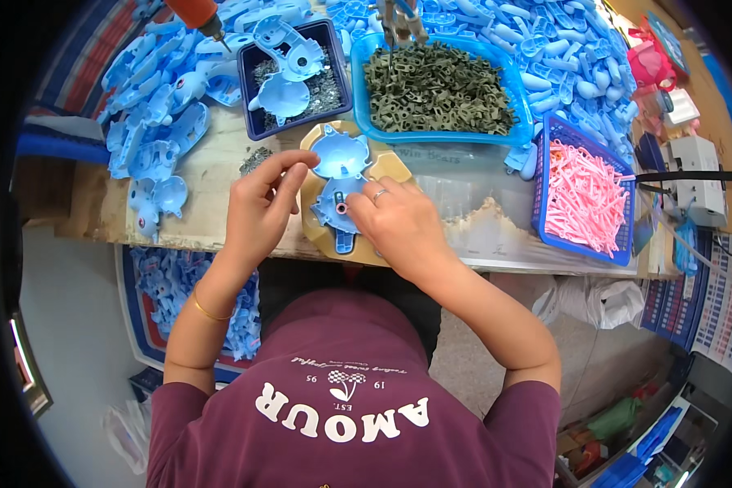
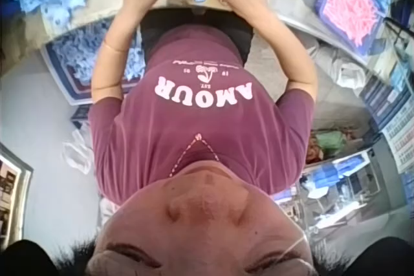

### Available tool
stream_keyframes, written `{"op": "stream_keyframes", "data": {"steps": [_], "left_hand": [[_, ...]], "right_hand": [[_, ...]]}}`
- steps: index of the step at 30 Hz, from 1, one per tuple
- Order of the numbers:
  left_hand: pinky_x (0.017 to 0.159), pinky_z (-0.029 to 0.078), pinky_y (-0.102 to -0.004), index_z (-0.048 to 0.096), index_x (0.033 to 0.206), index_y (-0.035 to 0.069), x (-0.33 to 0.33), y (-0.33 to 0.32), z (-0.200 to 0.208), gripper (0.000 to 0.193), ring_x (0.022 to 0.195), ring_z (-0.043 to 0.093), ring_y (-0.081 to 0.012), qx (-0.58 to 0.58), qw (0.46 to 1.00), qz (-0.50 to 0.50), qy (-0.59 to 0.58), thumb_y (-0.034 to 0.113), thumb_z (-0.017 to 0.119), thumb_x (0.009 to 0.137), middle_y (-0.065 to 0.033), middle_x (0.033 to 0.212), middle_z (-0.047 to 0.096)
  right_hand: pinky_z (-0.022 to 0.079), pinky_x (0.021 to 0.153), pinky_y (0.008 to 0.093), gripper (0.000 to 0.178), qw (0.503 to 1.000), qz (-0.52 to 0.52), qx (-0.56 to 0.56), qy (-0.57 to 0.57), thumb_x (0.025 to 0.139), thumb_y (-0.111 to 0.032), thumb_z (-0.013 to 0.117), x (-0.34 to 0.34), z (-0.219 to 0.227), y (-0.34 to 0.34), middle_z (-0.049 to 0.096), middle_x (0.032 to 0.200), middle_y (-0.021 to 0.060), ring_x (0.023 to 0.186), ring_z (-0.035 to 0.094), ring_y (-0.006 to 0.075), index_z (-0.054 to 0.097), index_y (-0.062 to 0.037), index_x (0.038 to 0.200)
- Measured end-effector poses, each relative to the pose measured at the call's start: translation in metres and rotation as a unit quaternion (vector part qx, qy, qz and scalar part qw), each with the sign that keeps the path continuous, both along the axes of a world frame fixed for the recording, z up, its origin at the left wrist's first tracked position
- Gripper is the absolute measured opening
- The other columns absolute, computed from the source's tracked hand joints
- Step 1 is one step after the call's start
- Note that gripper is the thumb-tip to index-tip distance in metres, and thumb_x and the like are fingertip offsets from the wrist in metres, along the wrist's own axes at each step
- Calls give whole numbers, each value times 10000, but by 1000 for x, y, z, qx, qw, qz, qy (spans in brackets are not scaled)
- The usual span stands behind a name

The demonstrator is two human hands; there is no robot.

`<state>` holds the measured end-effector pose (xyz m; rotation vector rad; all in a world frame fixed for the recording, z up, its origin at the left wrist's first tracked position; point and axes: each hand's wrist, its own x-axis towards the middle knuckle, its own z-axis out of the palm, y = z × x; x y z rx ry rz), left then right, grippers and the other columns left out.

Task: Assemble plush blue dinosaur toys by inserting components and using a pneumatic fastening tool.

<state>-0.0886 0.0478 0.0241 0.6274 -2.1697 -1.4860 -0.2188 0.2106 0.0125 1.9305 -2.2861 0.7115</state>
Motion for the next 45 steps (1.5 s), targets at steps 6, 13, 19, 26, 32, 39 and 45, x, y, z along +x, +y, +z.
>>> {"op": "stream_keyframes", "data": {"steps": [6, 13, 19, 26, 32, 39, 45], "left_hand": [[603, 495, -298, 714, 1043, 55, 11, 2, -13, 161, 690, 628, -150, -261, 965, -36, 17, 41, 670, 888, -70, 889, 716], [785, 526, -362, 696, 1023, 46, 13, 2, -20, 216, 917, 641, -265, -326, 939, -84, 63, -6, 700, 813, -71, 958, 707], [819, 524, -371, 696, 1031, 40, 14, 2, -21, 224, 957, 635, -278, -319, 941, -89, 66, -12, 695, 813, -76, 983, 706], [990, 474, -425, 672, 1119, 74, 15, 2, -25, 305, 1183, 567, -295, -374, 909, -182, 25, 128, 719, 822, -65, 1189, 657], [1108, 382, -471, 646, 1185, 110, 17, -5, -28, 357, 1309, 471, -295, -420, 873, -247, -26, 264, 671, 865, -42, 1335, 572], [1112, 370, -482, 650, 1181, 108, 17, -2, -31, 351, 1307, 468, -307, -420, 875, -240, -29, 271, 667, 870, -43, 1322, 579], [1104, 373, -488, 665, 1156, 100, 15, 1, -30, 331, 1299, 472, -319, -411, 881, -231, -29, 241, 684, 857, -52, 1302, 590]], "right_hand": [[511, 649, 372, 109, 1000, -7, 6, 5, 829, -154, 719, -1, -13, 1, 602, 813, 45, 780, 618, 230, 657, -96, 897], [516, 674, 361, 126, 998, 28, 45, 25, 837, -141, 700, -6, -13, -2, 583, 828, 49, 812, 611, 226, 632, -86, 927], [516, 672, 359, 126, 998, 41, 47, 28, 834, -136, 687, -8, -10, -2, 583, 830, 50, 815, 608, 225, 629, -78, 929], [519, 684, 357, 147, 991, 76, 102, 46, 801, -114, 671, -10, -2, -5, 590, 884, 45, 856, 608, 226, 633, -81, 939], [508, 677, 374, 195, 999, 31, 22, 11, 772, -97, 710, -11, 1, 3, 576, 874, 54, 847, 598, 251, 638, -83, 952], [493, 662, 387, 112, 998, -37, 32, -43, 767, -93, 729, -21, 4, 24, 582, 852, 59, 816, 598, 261, 661, -68, 853], [490, 672, 389, 93, 993, -85, 3, -79, 778, -123, 748, -16, -1, 28, 580, 817, 61, 810, 599, 262, 684, -70, 820]]}}
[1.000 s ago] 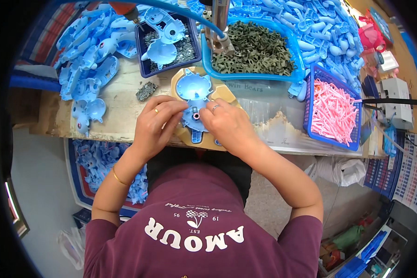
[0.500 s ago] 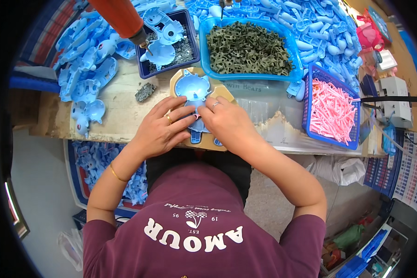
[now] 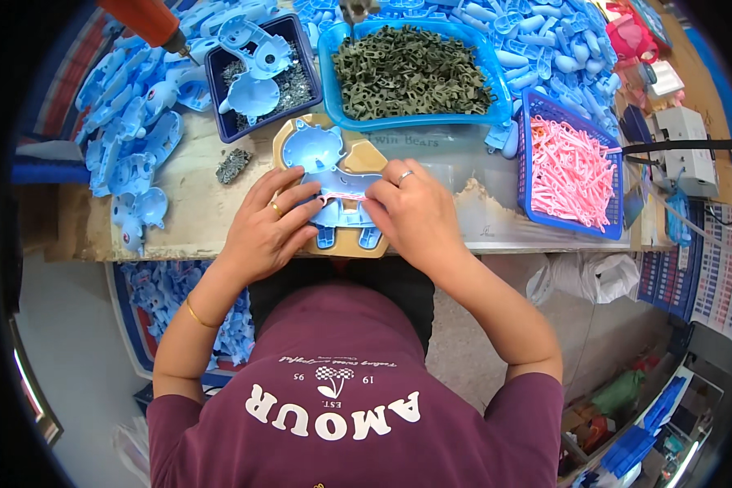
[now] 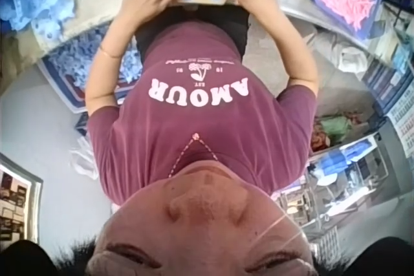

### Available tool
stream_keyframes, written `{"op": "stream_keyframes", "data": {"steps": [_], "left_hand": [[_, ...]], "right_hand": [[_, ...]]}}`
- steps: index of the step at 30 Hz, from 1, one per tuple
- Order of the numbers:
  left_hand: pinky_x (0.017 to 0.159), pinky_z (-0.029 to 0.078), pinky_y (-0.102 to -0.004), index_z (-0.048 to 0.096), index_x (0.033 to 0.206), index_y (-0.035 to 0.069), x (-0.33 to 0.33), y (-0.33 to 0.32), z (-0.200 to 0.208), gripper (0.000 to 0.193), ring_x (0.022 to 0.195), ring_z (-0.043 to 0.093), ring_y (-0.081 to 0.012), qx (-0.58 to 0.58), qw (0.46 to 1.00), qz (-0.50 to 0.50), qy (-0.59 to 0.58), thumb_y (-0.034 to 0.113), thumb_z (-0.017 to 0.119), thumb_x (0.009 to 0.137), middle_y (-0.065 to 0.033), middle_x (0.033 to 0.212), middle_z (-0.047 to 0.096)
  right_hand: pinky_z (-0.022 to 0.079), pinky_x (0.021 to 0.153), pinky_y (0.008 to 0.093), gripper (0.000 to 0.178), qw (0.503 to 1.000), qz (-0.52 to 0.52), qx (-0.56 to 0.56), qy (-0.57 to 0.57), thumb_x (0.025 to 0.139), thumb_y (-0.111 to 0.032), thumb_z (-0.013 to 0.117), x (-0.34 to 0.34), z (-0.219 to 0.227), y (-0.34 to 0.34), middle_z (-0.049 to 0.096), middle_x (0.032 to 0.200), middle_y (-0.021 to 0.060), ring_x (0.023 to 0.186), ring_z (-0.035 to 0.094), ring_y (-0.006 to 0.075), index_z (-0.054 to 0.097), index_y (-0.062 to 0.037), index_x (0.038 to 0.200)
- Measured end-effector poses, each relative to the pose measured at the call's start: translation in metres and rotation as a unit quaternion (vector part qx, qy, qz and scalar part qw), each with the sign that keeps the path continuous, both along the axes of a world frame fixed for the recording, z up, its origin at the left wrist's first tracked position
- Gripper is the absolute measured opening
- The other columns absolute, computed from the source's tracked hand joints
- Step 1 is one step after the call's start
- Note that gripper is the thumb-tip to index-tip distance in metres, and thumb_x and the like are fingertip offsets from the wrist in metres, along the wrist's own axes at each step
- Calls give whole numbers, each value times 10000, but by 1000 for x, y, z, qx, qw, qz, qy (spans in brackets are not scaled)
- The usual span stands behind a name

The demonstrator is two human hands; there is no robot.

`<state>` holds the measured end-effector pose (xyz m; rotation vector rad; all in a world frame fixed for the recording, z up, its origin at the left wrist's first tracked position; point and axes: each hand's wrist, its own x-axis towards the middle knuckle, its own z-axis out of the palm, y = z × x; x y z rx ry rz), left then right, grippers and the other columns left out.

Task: Assemble plush blue dinosaur toys by inserting components and using a pneumatic fastening tool.

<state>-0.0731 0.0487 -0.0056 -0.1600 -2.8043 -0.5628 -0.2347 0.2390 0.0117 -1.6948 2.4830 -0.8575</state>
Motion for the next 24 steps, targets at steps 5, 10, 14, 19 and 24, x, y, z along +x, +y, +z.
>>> {"op": "stream_keyframes", "data": {"steps": [5, 10, 14, 19, 24], "left_hand": [[1100, 382, -485, 673, 1131, 82, 1, 1, -2, 314, 1294, 478, -316, 13, 1000, 10, 13, 208, 699, 844, -54, 1288, 599], [1094, 390, -485, 678, 1116, 81, 1, 1, -3, 303, 1282, 488, -313, 23, 999, 13, 26, 205, 705, 840, -52, 1274, 607], [1082, 401, -483, 679, 1092, 74, 0, 0, -5, 291, 1271, 496, -309, 28, 999, 10, 44, 212, 710, 838, -56, 1255, 616], [1049, 438, -432, 650, 1112, 57, 2, -6, 1, 284, 1213, 545, -307, 86, 994, 22, 69, 198, 683, 868, -98, 1206, 619], [735, 504, -379, 640, 976, 59, -18, -36, 21, 136, 890, 603, -293, 57, 968, 181, 166, 71, 659, 842, -77, 935, 663]], "right_hand": [[481, 691, 402, 102, 998, 13, 45, 39, 760, -153, 764, -4, 11, -5, 592, 797, 54, 821, 606, 264, 701, -76, 783], [479, 686, 412, 107, 995, 23, 72, 61, 758, -175, 761, -3, 12, -8, 607, 774, 54, 791, 615, 263, 708, -82, 768], [484, 674, 420, 149, 985, 24, 167, 40, 772, -222, 761, -7, 24, -14, 633, 749, 61, 732, 620, 275, 715, -85, 810], [510, 729, 382, 361, 994, 75, 26, -71, 819, -216, 758, 5, 67, -57, 669, 904, 87, 820, 649, 243, 660, -98, 1146], [502, 904, 337, 539, 926, 93, -366, 17, 875, -231, 750, -6, 131, -161, 649, 1148, 116, 1026, 644, 186, 546, -20, 1327]]}}
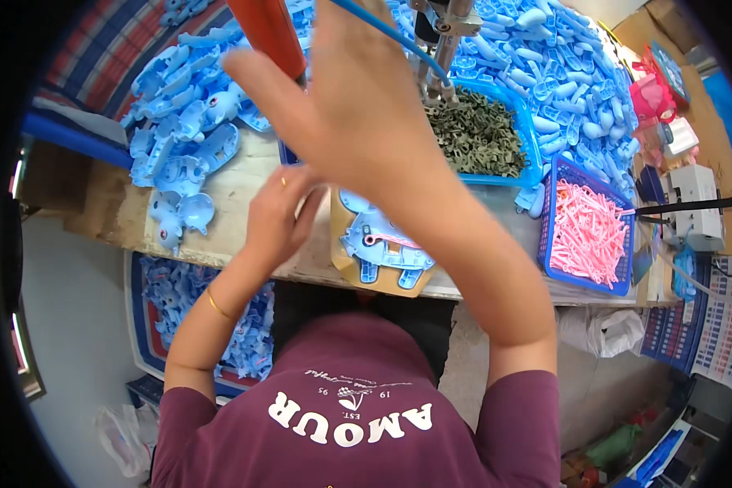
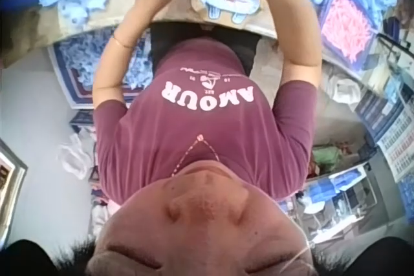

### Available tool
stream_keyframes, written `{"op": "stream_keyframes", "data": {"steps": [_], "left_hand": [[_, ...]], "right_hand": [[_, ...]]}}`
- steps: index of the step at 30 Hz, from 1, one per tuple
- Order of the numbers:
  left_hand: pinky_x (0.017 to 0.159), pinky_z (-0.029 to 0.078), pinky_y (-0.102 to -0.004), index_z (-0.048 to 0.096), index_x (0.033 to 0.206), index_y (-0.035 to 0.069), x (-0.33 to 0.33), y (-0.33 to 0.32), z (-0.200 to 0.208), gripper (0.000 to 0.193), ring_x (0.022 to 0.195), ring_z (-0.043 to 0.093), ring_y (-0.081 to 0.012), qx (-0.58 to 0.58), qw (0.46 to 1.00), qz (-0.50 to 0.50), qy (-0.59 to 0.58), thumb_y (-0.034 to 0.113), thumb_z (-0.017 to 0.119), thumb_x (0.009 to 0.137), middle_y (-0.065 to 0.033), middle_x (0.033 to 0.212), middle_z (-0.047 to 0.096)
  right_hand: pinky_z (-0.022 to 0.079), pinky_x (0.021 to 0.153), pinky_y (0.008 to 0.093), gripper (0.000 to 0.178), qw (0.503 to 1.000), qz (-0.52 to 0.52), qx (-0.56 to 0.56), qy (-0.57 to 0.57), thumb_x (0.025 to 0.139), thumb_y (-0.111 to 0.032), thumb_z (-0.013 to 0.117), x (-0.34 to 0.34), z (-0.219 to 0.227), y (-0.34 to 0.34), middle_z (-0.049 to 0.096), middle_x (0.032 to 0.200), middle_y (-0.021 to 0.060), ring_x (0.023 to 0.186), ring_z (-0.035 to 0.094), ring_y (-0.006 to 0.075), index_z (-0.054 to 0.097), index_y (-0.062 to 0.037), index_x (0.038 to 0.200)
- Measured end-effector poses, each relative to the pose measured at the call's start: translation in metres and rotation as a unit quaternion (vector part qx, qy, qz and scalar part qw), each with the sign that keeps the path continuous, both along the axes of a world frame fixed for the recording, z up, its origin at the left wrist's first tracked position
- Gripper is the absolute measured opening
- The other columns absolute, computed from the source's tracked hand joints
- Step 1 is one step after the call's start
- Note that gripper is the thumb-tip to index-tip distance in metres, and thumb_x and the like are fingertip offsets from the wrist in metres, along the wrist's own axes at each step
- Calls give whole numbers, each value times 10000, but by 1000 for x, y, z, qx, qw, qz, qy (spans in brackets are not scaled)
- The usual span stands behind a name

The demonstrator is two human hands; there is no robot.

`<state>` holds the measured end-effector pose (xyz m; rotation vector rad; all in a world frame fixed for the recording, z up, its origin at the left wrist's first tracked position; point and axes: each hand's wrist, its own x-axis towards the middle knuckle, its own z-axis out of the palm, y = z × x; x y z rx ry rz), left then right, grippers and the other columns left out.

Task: Assemble plush blue dinosaur toys by inserting components and using a pneumatic fastening tool.

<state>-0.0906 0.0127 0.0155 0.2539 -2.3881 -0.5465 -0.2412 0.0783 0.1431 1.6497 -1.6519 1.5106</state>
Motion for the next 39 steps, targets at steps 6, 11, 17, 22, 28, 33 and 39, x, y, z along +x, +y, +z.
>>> {"op": "stream_keyframes", "data": {"steps": [6, 11, 17, 22, 28, 33, 39], "left_hand": [[738, 498, -388, 687, 893, 98, -42, -54, 3, 86, 843, 578, -277, -107, 993, 10, -52, 89, 669, 809, -63, 842, 609], [806, 462, -337, 753, 842, 143, -95, -58, -12, 114, 970, 579, -216, -239, 957, -19, -163, 133, 682, 753, -28, 899, 633], [835, 445, -335, 754, 822, 160, -102, -69, -15, 97, 1019, 572, -200, -287, 928, -16, -237, 170, 693, 748, -16, 944, 655], [816, 457, -322, 703, 869, 139, -99, -60, -4, 95, 984, 579, -198, -268, 945, -36, -183, 167, 647, 799, -16, 935, 652], [723, 456, -316, 543, 862, 121, -74, -32, -3, 164, 850, 562, -185, -263, 960, -85, -52, 239, 655, 841, -20, 806, 538], [680, 471, -333, 548, 876, 86, -49, 10, -6, 209, 789, 559, -214, -144, 978, -150, 8, 207, 710, 819, -43, 802, 531], [710, 490, -344, 564, 884, 82, -42, 32, -3, 203, 807, 574, -227, -72, 983, -162, 45, 183, 726, 815, -47, 823, 558]], "right_hand": [[507, 696, 281, 390, 933, 101, 202, -280, 899, -169, 696, 0, 57, -10, 622, 914, 94, 753, 616, 152, 558, 16, 1212], [523, 702, 307, 410, 973, 117, 91, -177, 818, -244, 769, -36, 12, 13, 664, 897, 89, 768, 646, 169, 609, -12, 1116], [519, 680, 271, 376, 963, 86, 134, -218, 821, -226, 769, -39, 9, 32, 671, 884, 66, 742, 636, 122, 621, -19, 1098], [517, 726, 262, 458, 957, 124, 139, -220, 868, -200, 743, -45, 9, 42, 658, 959, 52, 813, 605, 97, 560, -32, 1252], [513, 861, 323, 524, 918, 149, 240, -280, 921, -227, 641, -41, 6, 51, 621, 1150, 103, 939, 645, 164, 467, 22, 1348], [498, 703, 280, 441, 864, 207, 174, -426, 830, -143, 593, -7, 2, 56, 618, 766, 68, 713, 605, 133, 525, 59, 1216], [509, 603, 310, 259, 873, 154, 113, -449, 817, -92, 601, 13, -8, 60, 557, 619, 43, 503, 532, 121, 553, 39, 1035]]}}
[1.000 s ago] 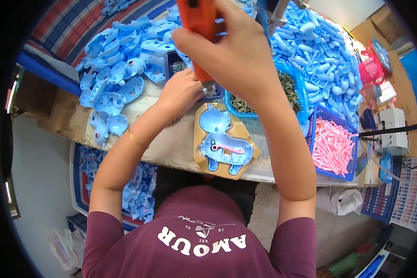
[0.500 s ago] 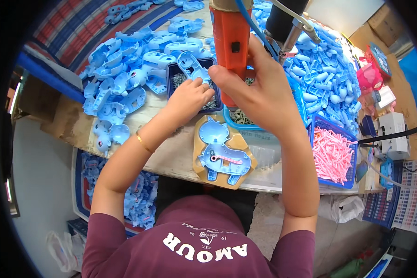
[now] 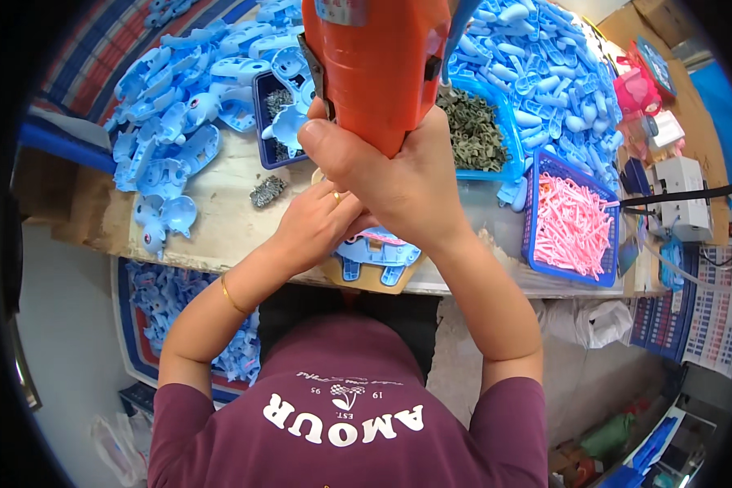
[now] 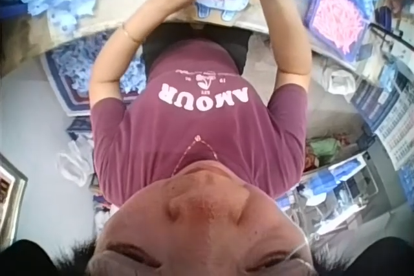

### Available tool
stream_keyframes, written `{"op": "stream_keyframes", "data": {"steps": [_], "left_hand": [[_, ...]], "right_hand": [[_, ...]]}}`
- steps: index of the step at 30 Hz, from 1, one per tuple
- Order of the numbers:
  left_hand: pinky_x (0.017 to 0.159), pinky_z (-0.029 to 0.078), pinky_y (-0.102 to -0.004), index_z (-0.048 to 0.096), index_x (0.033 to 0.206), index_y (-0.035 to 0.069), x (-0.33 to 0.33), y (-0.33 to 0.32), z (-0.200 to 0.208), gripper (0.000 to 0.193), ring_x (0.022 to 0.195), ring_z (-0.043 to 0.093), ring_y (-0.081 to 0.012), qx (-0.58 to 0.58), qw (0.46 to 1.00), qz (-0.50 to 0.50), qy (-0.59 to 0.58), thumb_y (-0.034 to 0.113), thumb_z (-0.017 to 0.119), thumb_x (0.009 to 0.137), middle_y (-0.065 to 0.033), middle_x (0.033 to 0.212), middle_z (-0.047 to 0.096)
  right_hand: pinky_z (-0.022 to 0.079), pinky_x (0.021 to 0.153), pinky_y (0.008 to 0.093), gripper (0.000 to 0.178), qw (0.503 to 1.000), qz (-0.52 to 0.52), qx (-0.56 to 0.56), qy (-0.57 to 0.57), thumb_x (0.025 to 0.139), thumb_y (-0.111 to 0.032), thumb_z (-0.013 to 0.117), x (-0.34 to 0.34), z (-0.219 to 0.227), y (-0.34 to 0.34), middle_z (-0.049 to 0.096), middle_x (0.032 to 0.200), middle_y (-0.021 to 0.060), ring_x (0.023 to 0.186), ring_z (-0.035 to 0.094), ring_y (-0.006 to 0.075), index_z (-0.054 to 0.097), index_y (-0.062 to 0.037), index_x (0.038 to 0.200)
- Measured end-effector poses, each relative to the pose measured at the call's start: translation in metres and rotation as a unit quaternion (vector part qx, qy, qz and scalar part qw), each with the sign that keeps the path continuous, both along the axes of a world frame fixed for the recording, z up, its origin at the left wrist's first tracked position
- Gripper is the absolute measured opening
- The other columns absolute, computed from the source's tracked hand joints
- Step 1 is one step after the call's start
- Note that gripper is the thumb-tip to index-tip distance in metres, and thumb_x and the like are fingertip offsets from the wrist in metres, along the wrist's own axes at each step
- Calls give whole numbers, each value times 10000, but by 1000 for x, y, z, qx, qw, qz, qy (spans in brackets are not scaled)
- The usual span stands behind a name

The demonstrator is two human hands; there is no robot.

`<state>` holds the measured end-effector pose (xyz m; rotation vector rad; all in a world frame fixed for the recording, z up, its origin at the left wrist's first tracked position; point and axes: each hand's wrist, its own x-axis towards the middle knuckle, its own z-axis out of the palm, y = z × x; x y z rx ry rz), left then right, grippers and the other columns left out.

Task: Assemble plush blue dinosaur toys by inserting components and using a pneumatic fastening tool.

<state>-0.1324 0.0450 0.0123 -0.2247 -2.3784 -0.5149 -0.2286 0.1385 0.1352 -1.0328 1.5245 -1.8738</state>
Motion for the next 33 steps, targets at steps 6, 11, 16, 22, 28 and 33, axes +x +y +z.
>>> {"op": "stream_keyframes", "data": {"steps": [6, 11, 16, 22, 28, 33], "left_hand": [[720, 493, -361, 545, 892, 69, 1, 9, -5, 202, 813, 573, -238, 10, 1000, -13, -22, 184, 704, 844, -63, 835, 559], [726, 487, -395, 536, 936, 53, 7, 21, -4, 165, 837, 570, -280, 81, 991, -39, -94, 161, 653, 893, -96, 854, 562], [741, 478, -424, 526, 962, 43, 11, 35, -10, 150, 860, 567, -318, 145, 976, -77, -143, 146, 624, 917, -124, 881, 565], [782, 477, -431, 526, 1132, 40, 7, 40, -19, 403, 920, 572, -326, 137, 980, -97, -104, 222, 725, 833, -122, 976, 585], [901, 459, -382, 568, 1195, 67, 10, 39, -13, 601, 1062, 571, -262, 9, 996, -6, -91, 307, 804, 697, -70, 1088, 601], [912, 453, -380, 616, 1084, 72, 11, 39, -21, 473, 1074, 563, -246, -2, 994, -5, -107, 301, 790, 708, -57, 1135, 593]], "right_hand": [[509, 604, 311, 246, 999, 24, -2, 30, 829, -99, 592, -2, -9, 7, 551, 608, 41, 503, 523, 119, 553, 42, 1027], [510, 591, 320, 275, 999, 36, 8, -29, 831, -152, 593, -4, -10, 16, 549, 598, 48, 499, 519, 130, 551, 36, 1027], [508, 579, 324, 318, 996, 63, 33, -47, 821, -193, 604, -9, -12, 31, 546, 590, 57, 492, 514, 142, 539, 29, 1040], [495, 574, 310, 347, 998, 42, 43, -32, 806, -203, 608, -11, -26, 50, 550, 597, 59, 493, 508, 137, 531, 23, 1059], [495, 577, 311, 282, 998, -15, 43, -38, 822, -159, 585, -21, -56, 52, 553, 614, 61, 492, 507, 133, 535, 17, 1037], [506, 587, 317, 244, 997, 1, 33, -65, 837, -128, 580, -21, -66, 51, 556, 623, 59, 492, 512, 135, 535, 13, 1031]]}}
